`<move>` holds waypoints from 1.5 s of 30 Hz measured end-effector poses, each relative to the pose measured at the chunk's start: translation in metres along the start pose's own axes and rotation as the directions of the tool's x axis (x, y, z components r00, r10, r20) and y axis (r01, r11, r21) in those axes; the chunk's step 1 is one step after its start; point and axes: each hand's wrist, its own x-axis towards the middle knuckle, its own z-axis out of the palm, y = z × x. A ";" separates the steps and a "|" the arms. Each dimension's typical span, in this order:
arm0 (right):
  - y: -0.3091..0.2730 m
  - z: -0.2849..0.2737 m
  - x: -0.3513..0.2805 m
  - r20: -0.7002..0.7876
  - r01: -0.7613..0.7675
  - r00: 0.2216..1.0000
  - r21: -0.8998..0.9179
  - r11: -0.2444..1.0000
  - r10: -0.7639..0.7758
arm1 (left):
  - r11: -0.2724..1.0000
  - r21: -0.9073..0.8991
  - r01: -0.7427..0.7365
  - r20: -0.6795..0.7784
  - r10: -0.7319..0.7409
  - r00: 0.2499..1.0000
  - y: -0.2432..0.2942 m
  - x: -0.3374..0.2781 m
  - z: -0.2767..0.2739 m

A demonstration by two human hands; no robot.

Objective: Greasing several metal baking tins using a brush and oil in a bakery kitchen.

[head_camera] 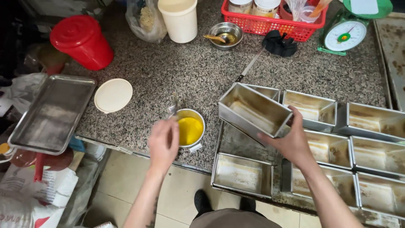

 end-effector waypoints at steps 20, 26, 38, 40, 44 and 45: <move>-0.004 0.056 -0.024 0.150 0.362 0.910 0.171 0.916 -0.387 | 0.959 -0.236 0.155 0.232 -0.099 0.968 0.138 0.027 0.002; 0.012 0.067 -0.016 0.063 0.418 0.898 0.191 0.888 -0.436 | 0.980 0.180 -0.085 0.141 0.060 0.988 0.150 0.039 -0.011; -0.005 0.064 -0.014 0.020 0.377 0.916 0.295 0.878 -0.400 | 0.989 0.030 -0.146 0.154 0.140 0.978 0.168 0.043 0.000; -0.003 0.065 -0.011 -0.001 0.403 0.907 0.286 0.869 -0.420 | 0.985 0.080 -0.151 0.084 0.145 0.986 0.170 0.046 -0.002; -0.007 0.064 -0.008 -0.033 0.435 0.897 0.252 0.865 -0.441 | 0.970 0.116 -0.213 0.116 0.199 0.973 0.180 0.043 0.001; -0.009 0.064 -0.008 -0.056 0.469 0.880 0.258 0.845 -0.471 | 0.985 0.014 -0.170 0.171 0.165 0.971 0.181 0.042 0.003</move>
